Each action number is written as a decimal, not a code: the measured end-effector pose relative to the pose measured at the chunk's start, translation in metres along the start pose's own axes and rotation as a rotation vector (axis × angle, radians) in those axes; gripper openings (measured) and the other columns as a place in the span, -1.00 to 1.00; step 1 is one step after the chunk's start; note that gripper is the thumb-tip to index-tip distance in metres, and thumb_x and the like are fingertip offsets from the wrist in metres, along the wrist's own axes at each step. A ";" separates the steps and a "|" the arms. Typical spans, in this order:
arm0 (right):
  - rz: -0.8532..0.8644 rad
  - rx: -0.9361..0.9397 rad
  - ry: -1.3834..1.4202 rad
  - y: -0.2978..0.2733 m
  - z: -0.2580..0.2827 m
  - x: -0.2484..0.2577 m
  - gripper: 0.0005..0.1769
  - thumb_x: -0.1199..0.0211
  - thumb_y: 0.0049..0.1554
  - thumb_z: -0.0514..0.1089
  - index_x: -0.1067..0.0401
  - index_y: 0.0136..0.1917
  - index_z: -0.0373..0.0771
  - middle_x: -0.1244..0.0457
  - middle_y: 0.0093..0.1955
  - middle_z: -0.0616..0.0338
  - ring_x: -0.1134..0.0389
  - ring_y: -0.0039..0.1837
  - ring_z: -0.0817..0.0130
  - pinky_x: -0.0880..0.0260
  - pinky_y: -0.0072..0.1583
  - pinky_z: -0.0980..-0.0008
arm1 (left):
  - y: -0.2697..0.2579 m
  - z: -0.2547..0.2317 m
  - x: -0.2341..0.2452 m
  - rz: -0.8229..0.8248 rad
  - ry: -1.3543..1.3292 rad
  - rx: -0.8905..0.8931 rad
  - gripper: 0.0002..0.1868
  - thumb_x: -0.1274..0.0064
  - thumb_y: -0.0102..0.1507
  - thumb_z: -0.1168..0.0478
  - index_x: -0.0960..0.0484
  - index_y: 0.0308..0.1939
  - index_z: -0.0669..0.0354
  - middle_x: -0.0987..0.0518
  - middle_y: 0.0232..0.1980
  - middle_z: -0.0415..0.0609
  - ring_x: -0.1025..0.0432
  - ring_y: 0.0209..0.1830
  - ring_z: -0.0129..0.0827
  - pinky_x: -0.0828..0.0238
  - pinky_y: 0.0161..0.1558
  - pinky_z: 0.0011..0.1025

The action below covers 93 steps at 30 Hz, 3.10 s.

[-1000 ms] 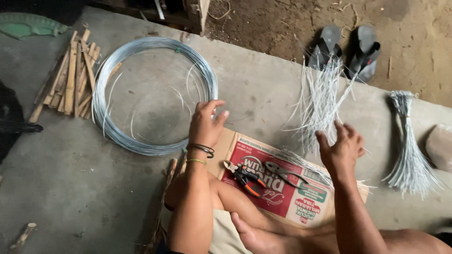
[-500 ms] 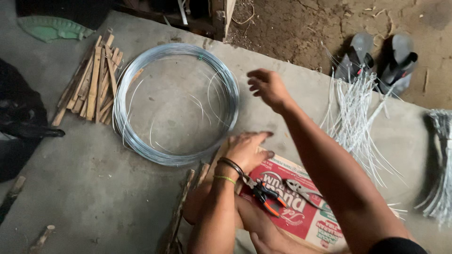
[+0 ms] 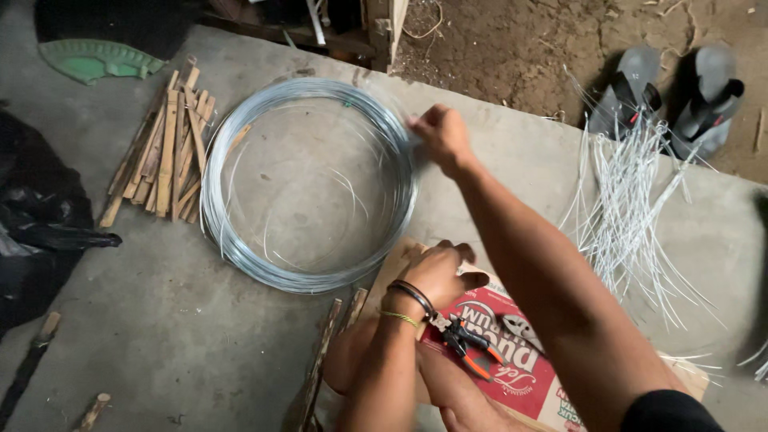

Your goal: The person sits on the floor and repeatedly cuts lengths of wire from a coil using pliers, then bends each piece into a loop at one end. The finished wire pieces are placed in a pile on the floor.

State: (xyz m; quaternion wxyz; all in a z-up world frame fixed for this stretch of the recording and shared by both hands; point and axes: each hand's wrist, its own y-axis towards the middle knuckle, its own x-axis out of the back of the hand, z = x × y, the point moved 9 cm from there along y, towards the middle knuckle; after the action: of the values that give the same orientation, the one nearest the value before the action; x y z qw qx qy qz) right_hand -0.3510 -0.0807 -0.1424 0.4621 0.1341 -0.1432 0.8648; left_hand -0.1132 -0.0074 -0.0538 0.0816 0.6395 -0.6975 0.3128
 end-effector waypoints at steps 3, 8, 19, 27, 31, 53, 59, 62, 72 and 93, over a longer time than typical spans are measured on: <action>0.050 -0.254 0.329 -0.011 0.004 0.044 -0.68 -0.45 0.15 -0.02 -0.40 -0.12 -0.25 -0.22 -0.35 0.22 -0.20 -0.32 0.37 -0.14 -0.27 0.29 | -0.002 0.002 0.007 -0.026 -0.014 -0.006 -0.53 -0.19 0.17 -0.10 -0.67 0.02 0.10 -0.61 0.07 0.20 -0.50 0.10 0.04 -0.33 0.16 -0.13; 0.112 -0.366 0.589 -0.062 0.065 0.142 -0.81 -0.29 0.24 -0.05 -0.40 -0.05 -0.20 -0.10 -0.33 0.31 -0.17 -0.29 0.45 -0.22 -0.17 0.38 | -0.006 -0.008 0.018 -0.103 -0.127 -0.146 -0.59 -0.20 0.21 -0.04 -0.66 -0.02 0.17 -0.65 -0.06 0.16 -0.55 -0.04 -0.07 -0.42 0.04 -0.22; 0.063 0.054 0.547 -0.280 0.134 0.175 -0.79 -0.18 0.24 -0.22 -0.43 0.13 -0.31 -0.30 -0.24 0.22 -0.33 -0.18 0.46 -0.36 -0.08 0.44 | 0.022 -0.019 0.001 -0.120 -1.082 -0.281 -0.56 -0.06 0.41 -0.04 -0.57 0.30 0.03 -0.60 0.19 -0.06 -0.48 -0.01 -0.43 -0.42 -0.03 -0.46; -0.113 -0.233 0.555 -0.307 0.113 0.205 -0.75 -0.15 0.28 -0.10 -0.42 0.03 -0.37 -0.21 -0.42 0.20 -0.10 -0.40 0.44 0.01 -0.31 0.42 | 0.064 0.114 0.001 -0.455 -1.161 0.210 -0.37 -0.16 0.22 -0.02 -0.36 0.36 -0.15 -0.45 0.39 -0.12 -0.39 0.21 -0.38 -0.38 -0.02 -0.31; -0.231 0.260 1.129 -0.332 0.169 0.283 -0.69 -0.14 0.42 0.01 -0.42 0.24 -0.26 -0.03 -0.35 0.29 -0.07 -0.26 0.42 -0.21 0.01 0.30 | 0.062 0.106 0.015 -0.558 -1.040 0.225 -0.48 -0.12 0.23 -0.09 -0.53 0.21 0.01 -0.54 0.35 -0.11 -0.42 0.17 -0.48 -0.37 -0.10 -0.43; 0.107 0.009 -0.605 -0.445 0.001 0.138 -0.87 -0.18 0.18 -0.20 -0.49 -0.04 -0.26 -0.35 -0.25 -0.11 -0.34 -0.19 -0.08 -0.33 -0.09 0.12 | -0.025 0.034 0.075 -0.574 -1.294 -0.182 -0.68 0.08 0.48 0.06 -0.61 -0.03 0.26 -0.49 -0.43 -0.20 -0.22 -0.56 -0.66 -0.10 -0.52 -0.66; 0.288 -0.310 -0.434 -0.464 -0.053 0.168 -0.73 -0.19 0.23 -0.13 -0.55 0.13 -0.26 -0.44 0.05 -0.04 -0.47 0.05 0.21 -0.42 0.13 0.29 | -0.025 0.024 0.077 -0.720 -1.315 -0.211 -0.70 0.13 0.48 0.05 -0.57 0.06 0.18 -0.49 -0.46 -0.21 -0.24 -0.59 -0.65 -0.12 -0.54 -0.66; 0.321 -0.238 -0.264 -0.456 -0.025 0.179 -0.57 -0.25 0.17 -0.11 -0.46 0.29 -0.23 -0.38 0.30 0.01 -0.40 0.29 0.23 -0.39 0.27 0.28 | -0.025 0.010 0.068 -0.642 -1.215 -0.232 -0.71 0.16 0.50 0.07 -0.56 0.05 0.18 -0.50 -0.45 -0.20 -0.31 -0.57 -0.64 -0.16 -0.56 -0.65; -0.184 0.228 -0.397 -0.421 0.163 0.247 -0.45 -0.23 0.17 -0.21 -0.32 0.42 -0.29 -0.32 0.37 -0.01 -0.35 0.39 0.16 -0.31 0.36 0.25 | -0.043 -0.143 -0.165 0.446 -1.072 -0.429 -0.78 0.25 0.50 0.30 -0.51 0.13 0.23 -0.64 -0.13 -0.06 -0.51 -0.33 -0.48 -0.56 -0.19 -0.40; -0.440 -0.020 -0.107 -0.444 0.095 0.269 -0.85 -0.32 0.16 -0.37 -0.54 0.03 -0.41 -0.42 -0.11 0.21 -0.41 -0.07 0.59 -0.44 0.00 0.57 | 0.028 -0.081 -0.107 -0.075 0.205 -0.170 -0.90 -0.07 0.23 0.29 -0.66 -0.22 0.04 -0.57 -0.06 0.05 -0.48 0.05 -0.01 -0.39 0.05 -0.05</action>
State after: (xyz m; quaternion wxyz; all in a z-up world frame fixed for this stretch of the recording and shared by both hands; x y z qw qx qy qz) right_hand -0.1135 0.3251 0.0978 0.6328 0.2032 -0.1435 0.7332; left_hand -0.1443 0.1254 -0.0540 0.2181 0.6206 -0.6851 0.3130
